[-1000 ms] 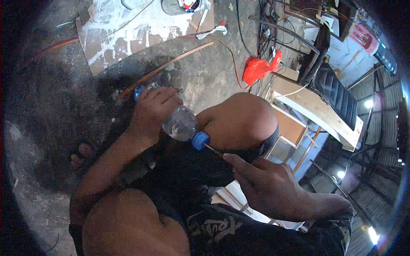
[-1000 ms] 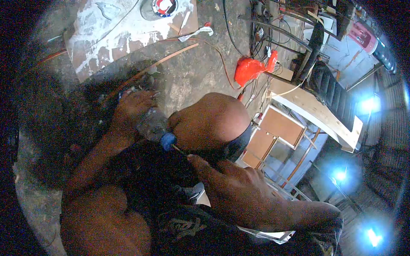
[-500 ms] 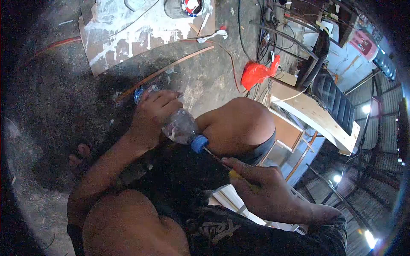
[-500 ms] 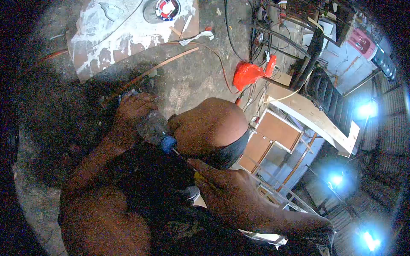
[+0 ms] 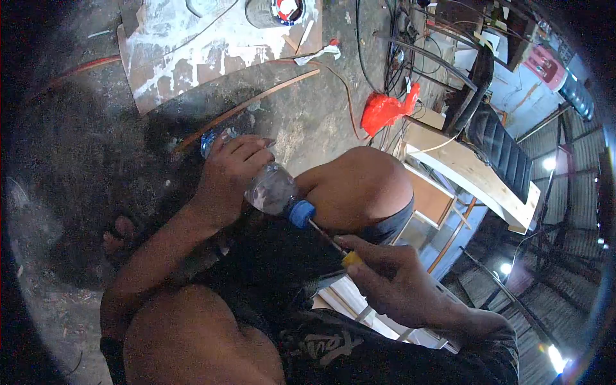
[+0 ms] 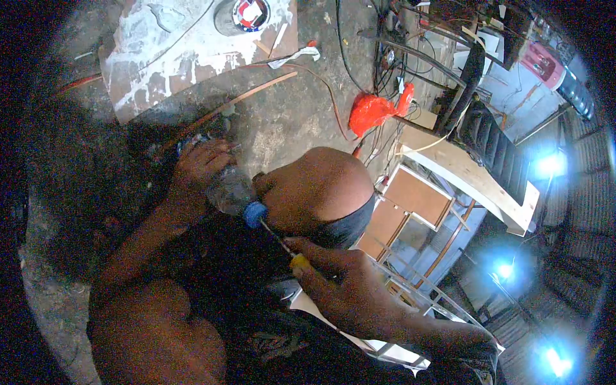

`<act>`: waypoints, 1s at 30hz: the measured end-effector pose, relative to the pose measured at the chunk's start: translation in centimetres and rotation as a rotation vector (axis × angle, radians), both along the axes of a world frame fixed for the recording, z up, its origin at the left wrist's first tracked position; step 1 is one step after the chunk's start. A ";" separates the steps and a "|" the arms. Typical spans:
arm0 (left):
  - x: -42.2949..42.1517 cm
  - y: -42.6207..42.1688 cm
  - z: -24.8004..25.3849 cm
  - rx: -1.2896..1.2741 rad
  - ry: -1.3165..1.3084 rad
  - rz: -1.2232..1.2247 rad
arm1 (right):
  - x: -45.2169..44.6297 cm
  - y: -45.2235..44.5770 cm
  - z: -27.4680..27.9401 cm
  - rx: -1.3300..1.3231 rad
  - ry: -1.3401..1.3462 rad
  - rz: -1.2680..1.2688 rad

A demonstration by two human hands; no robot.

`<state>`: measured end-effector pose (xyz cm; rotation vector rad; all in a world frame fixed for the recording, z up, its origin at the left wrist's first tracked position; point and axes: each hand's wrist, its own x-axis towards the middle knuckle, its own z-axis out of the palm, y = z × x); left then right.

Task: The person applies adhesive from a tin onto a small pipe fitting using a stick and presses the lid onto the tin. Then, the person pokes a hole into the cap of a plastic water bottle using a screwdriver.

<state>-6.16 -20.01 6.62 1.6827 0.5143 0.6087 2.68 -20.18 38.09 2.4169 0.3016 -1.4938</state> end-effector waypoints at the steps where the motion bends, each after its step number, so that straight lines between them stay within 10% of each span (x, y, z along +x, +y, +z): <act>1: 0.0 0.0 0.0 -0.017 -0.007 -0.013 | 0.2 -1.2 -0.2 0.066 0.007 0.113; 8: -0.5 0.5 0.7 0.018 0.028 -0.050 | -0.2 0.8 0.5 -0.011 0.043 0.860; 17: -0.2 0.3 0.5 0.012 0.048 -0.052 | -1.6 1.6 0.6 -0.103 -0.003 1.046; 30: -0.5 0.5 0.6 0.016 0.043 -0.031 | 0.6 2.8 -0.3 -0.130 0.110 -0.327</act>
